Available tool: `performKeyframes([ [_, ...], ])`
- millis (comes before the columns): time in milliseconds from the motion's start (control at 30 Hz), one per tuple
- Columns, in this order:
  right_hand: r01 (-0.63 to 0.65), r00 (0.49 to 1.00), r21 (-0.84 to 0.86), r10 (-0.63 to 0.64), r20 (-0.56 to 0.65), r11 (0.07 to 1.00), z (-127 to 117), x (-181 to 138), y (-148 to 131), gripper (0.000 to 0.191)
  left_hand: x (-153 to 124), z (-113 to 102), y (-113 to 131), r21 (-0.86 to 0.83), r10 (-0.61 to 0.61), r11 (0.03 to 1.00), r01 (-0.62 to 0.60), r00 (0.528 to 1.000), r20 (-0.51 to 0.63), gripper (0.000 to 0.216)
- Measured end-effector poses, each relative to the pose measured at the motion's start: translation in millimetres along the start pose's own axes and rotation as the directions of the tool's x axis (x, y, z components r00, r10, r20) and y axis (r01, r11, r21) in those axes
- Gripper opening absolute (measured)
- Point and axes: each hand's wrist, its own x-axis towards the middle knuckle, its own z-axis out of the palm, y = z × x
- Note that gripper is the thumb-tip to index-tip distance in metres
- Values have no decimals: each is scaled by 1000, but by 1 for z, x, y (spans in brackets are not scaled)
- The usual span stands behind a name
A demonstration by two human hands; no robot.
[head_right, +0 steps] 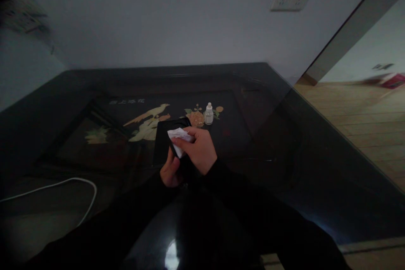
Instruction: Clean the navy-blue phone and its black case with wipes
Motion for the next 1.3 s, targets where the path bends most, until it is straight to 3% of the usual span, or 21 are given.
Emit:
performKeyframes([
  [200, 2, 995, -227, 22, 102, 974, -8, -20, 11, 14, 11, 1, 9, -35, 104, 994, -107, 992, -74, 86],
  [433, 99, 982, -364, -33, 184, 926, -21, -32, 14, 13, 15, -2, 12, -58, 108, 992, -109, 994, -30, 80],
  [533, 53, 984, -332, 6, 177, 942, -22, -28, 13, 13, 14, -2, 8, -3, 153, 988, -154, 986, -67, 78],
  [633, 5, 991, -184, 20, 133, 983, -19, -15, 10, 13, 10, -2, 5, 60, 110, 993, -106, 991, -70, 75],
  [767, 45, 999, 5, -45, 30, 999, -8, 9, -2, 14, 3, -3, 2, 131, 94, 988, -86, 994, -54, 74],
  [867, 69, 997, 85, -72, 38, 994, -1, 19, -8, 14, 2, -5, 0, 140, 85, 987, -76, 995, -60, 73],
  [1067, 81, 990, -129, -65, 123, 988, -6, -4, -4, 9, 10, -6, 0, 90, 208, 976, -199, 972, -111, 70],
  [1167, 91, 986, -234, -55, 155, 968, -15, -24, 5, 8, 14, -6, 4, 30, 187, 982, -185, 978, -94, 76],
  [1300, -11, 983, -255, 57, 173, 967, -22, -34, 15, 12, 15, -4, 7, -29, 128, 991, -130, 989, -72, 83],
])
